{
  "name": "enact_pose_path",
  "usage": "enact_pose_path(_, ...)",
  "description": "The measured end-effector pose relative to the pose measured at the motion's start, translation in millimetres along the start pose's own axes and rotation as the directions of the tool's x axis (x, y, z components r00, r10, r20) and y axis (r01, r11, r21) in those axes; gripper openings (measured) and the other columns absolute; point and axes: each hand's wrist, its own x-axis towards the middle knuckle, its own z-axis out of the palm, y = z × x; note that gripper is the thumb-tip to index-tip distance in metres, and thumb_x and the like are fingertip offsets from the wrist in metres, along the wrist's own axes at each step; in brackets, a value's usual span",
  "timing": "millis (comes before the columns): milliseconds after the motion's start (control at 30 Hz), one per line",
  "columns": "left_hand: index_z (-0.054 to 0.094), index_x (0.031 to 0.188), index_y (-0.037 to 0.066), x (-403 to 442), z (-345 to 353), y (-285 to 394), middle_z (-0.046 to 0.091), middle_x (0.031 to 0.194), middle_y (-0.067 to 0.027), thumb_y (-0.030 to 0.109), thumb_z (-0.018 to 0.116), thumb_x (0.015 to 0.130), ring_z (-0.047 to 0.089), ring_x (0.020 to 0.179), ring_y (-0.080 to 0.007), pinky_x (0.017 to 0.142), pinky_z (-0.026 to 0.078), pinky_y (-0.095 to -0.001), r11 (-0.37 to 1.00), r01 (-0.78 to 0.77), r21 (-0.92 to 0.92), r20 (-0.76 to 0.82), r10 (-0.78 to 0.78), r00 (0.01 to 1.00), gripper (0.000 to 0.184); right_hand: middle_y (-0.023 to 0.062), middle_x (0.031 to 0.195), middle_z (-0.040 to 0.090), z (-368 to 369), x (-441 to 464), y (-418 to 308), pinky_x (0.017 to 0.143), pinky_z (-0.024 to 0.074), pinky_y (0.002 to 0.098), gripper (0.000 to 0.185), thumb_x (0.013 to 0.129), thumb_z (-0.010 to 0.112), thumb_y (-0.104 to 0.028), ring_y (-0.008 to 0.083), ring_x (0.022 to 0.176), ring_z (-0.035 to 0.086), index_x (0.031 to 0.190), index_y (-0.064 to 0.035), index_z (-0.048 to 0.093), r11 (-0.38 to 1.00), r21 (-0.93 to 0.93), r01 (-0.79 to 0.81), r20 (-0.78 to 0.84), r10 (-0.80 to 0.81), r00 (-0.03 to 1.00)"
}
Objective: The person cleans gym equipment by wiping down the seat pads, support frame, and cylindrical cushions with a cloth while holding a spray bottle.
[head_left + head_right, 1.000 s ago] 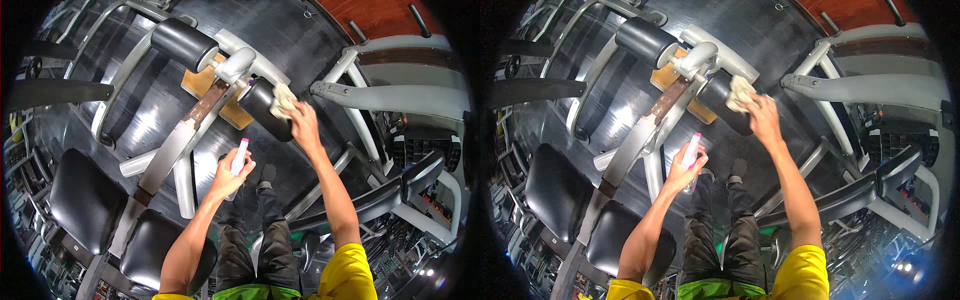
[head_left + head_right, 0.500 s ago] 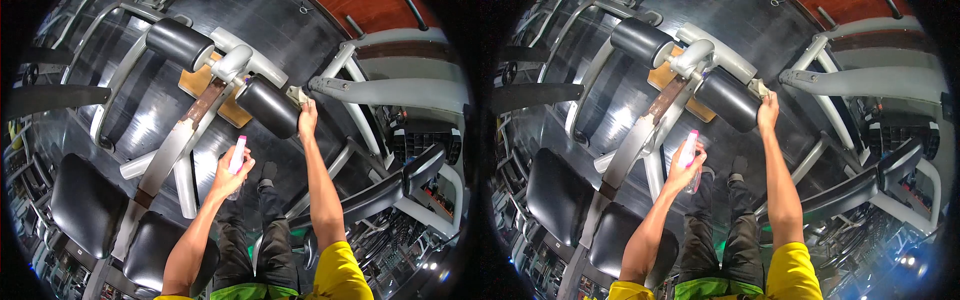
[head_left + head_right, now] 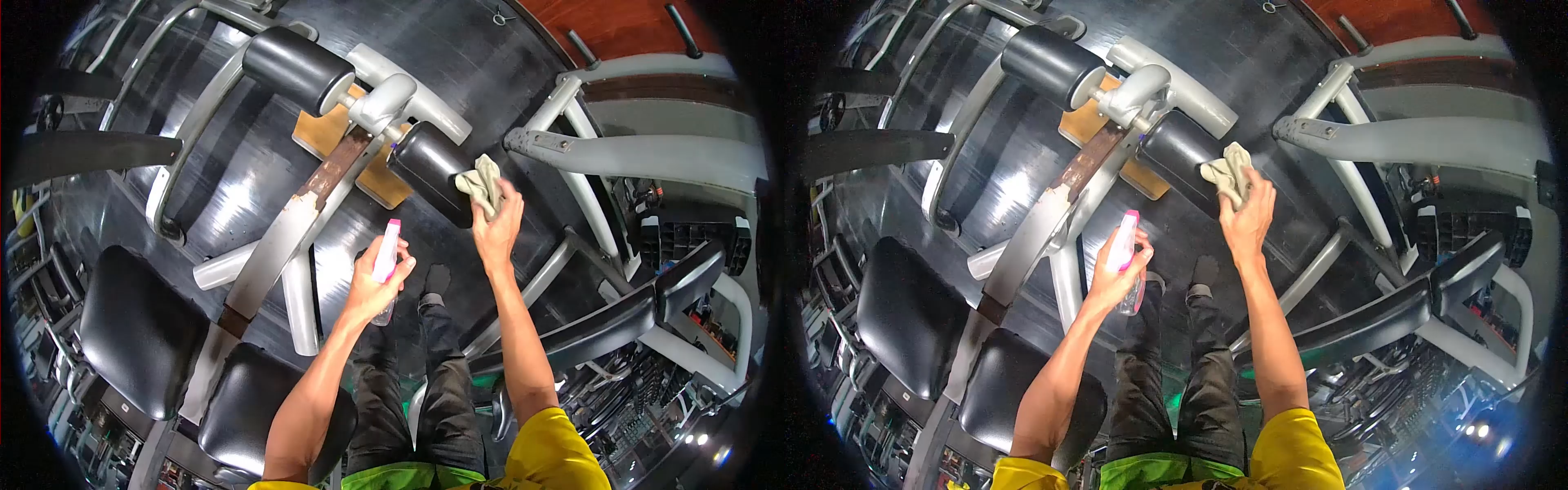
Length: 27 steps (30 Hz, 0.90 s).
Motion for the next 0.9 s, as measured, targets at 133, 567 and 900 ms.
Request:
enact_pose_path(133,0.054,0.103,0.005,0.5,0.4,2.1,0.058,0.076,0.0007,0.011,0.067,0.084,0.051,0.052,-0.0052,0.047,0.043,-0.0213,1.000,0.008,0.012,-0.024,-0.007,1.000,0.024,0.0148,0.100,0.053,-10.6,20.9,-14.8,0.085,0.0420,0.0398,0.051,0.079,0.065,-0.007,0.0313,0.097,0.053,0.127,-0.0037,0.049,0.978,0.042,-0.204,0.121,0.198,0.973)
enact_pose_path(567,0.053,0.103,0.005,2.8,-4.5,5.5,0.057,0.078,0.0001,0.010,0.066,0.084,0.050,0.053,-0.0055,0.046,0.043,-0.0211,0.999,-0.047,-0.003,-0.042,0.047,0.998,0.023,0.0073,0.127,0.054,33.0,36.3,-34.9,0.103,0.0372,0.0409,0.066,0.062,0.056,0.010,0.0275,0.122,0.048,0.123,-0.0163,0.057,0.835,-0.018,0.549,0.342,-0.511,0.789)
enact_pose_path(900,0.054,0.103,0.006,-0.2,-1.6,3.6,0.058,0.077,0.0010,0.010,0.066,0.083,0.052,0.054,-0.0056,0.047,0.042,-0.0216,0.999,-0.017,-0.032,-0.010,0.017,1.000,0.023,0.0152,0.116,0.060,-58.8,-12.9,39.9,0.095,0.0438,0.0336,0.058,0.066,0.037,0.017,0.0290,0.109,0.058,0.118,-0.0017,0.056,0.990,0.129,-0.053,0.178,0.029,0.984)
